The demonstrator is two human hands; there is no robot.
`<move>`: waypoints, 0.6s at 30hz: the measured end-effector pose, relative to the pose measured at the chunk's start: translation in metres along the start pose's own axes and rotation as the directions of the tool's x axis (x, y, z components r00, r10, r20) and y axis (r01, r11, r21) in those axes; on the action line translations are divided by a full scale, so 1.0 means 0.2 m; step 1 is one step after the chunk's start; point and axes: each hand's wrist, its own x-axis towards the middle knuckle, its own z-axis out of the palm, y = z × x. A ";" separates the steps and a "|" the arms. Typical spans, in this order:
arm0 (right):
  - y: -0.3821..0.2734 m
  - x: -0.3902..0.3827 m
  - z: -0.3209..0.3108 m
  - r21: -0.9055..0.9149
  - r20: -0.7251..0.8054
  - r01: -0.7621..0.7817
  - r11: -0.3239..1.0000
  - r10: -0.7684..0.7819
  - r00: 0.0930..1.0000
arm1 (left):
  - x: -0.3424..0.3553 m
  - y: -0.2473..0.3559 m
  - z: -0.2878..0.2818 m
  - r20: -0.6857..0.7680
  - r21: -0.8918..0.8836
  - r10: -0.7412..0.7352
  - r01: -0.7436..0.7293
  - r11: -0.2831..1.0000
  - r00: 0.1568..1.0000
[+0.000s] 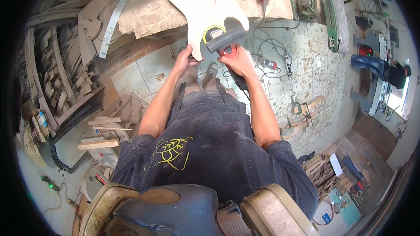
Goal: The person sands the surface of a wooden guitar body using a handheld power sander, moving the tool across the front and edges of the instrument.
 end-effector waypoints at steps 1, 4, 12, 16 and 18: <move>-0.01 0.01 0.01 0.003 0.007 0.000 1.000 0.000 1.000 | 0.00 0.01 0.00 -0.003 0.008 0.002 -0.002 1.000 1.000; -0.01 0.02 0.02 0.011 0.016 0.007 1.000 -0.008 1.000 | -0.01 0.02 0.02 -0.018 0.014 0.008 -0.007 1.000 1.000; 0.00 -0.01 0.03 -0.049 -0.018 0.008 0.999 -0.009 1.000 | -0.01 0.01 0.02 -0.018 0.002 0.012 -0.012 1.000 1.000; 0.03 -0.05 0.00 0.001 -0.098 -0.047 0.999 0.046 0.994 | -0.01 0.02 0.01 -0.010 0.019 0.005 -0.004 1.000 1.000; 0.05 -0.04 -0.01 -0.008 -0.134 -0.036 0.999 0.035 0.990 | -0.01 0.03 0.02 -0.008 0.019 -0.003 0.003 1.000 1.000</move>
